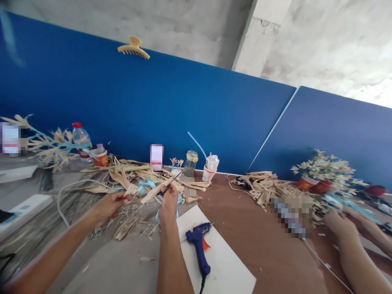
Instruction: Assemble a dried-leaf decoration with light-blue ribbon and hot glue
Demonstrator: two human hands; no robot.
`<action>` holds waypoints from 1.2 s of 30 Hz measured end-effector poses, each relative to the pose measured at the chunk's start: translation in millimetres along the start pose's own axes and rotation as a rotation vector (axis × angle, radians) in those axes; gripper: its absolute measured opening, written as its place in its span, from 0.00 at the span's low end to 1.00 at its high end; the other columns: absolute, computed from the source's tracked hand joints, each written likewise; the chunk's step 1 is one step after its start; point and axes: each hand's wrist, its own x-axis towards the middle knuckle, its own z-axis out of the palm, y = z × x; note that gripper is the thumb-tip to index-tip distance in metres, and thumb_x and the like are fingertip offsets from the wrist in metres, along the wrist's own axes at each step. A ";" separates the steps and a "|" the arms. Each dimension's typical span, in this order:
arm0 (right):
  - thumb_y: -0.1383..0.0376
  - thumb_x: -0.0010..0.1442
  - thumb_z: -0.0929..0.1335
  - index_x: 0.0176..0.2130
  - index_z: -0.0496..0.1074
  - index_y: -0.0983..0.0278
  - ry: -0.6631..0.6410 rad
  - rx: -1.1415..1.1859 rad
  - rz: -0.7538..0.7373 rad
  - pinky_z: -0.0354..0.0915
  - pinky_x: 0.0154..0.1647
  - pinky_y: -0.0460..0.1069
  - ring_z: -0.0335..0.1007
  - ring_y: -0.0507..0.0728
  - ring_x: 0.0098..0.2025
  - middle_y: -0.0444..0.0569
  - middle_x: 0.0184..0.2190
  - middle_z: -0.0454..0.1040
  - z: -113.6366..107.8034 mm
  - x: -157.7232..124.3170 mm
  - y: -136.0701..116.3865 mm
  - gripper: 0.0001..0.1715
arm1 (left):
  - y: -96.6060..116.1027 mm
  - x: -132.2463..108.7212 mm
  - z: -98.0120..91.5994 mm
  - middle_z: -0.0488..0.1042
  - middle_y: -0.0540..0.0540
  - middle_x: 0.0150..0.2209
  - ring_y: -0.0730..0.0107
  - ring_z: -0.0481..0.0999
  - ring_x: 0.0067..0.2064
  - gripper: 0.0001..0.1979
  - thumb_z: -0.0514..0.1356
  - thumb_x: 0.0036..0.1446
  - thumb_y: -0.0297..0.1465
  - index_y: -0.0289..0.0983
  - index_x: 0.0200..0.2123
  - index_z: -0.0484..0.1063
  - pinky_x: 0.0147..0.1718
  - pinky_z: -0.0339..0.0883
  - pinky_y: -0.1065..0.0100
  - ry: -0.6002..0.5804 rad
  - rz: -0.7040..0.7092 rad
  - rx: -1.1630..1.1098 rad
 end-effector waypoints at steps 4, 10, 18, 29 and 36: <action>0.65 0.38 0.72 0.27 0.66 0.64 -0.022 0.024 0.007 0.58 0.26 0.44 0.61 0.47 0.22 0.37 0.20 0.67 -1.0 -0.2 0.9 0.14 | -9.2 1.2 -10.3 0.56 0.55 0.15 0.77 0.51 0.18 0.09 0.61 0.35 0.35 0.38 0.15 0.64 0.19 0.40 0.72 0.064 0.047 0.245; 0.64 0.38 0.73 0.27 0.67 0.64 -0.016 -0.033 -0.003 0.57 0.26 0.44 0.61 0.48 0.23 0.38 0.21 0.68 -2.4 -1.6 1.4 0.14 | -21.7 14.4 -15.4 0.58 0.53 0.13 0.72 0.57 0.20 0.09 0.59 0.35 0.30 0.38 0.10 0.63 0.22 0.45 0.72 0.193 0.142 0.367; 0.64 0.36 0.73 0.26 0.65 0.64 -0.008 -0.027 -0.013 0.56 0.24 0.44 0.60 0.47 0.21 0.37 0.20 0.66 -2.9 0.5 2.7 0.16 | -29.1 39.2 -10.3 0.72 0.46 0.22 0.64 0.71 0.30 0.05 0.56 0.38 0.22 0.38 0.18 0.68 0.30 0.57 0.70 0.214 0.103 0.748; 0.65 0.37 0.73 0.26 0.65 0.64 -0.009 -0.028 -0.007 0.56 0.25 0.44 0.60 0.47 0.22 0.37 0.20 0.68 -5.2 1.1 3.1 0.16 | -28.1 41.4 -4.6 0.68 0.45 0.23 0.66 0.68 0.28 0.07 0.55 0.46 0.25 0.38 0.18 0.63 0.29 0.55 0.69 0.266 0.166 0.786; 0.64 0.37 0.73 0.27 0.66 0.63 -0.029 -0.025 0.028 0.58 0.25 0.44 0.62 0.48 0.22 0.37 0.20 0.68 -2.0 -1.8 2.8 0.15 | -0.7 23.8 -8.6 0.56 0.57 0.16 0.78 0.51 0.17 0.10 0.59 0.44 0.37 0.38 0.20 0.62 0.18 0.44 0.73 0.083 0.146 0.122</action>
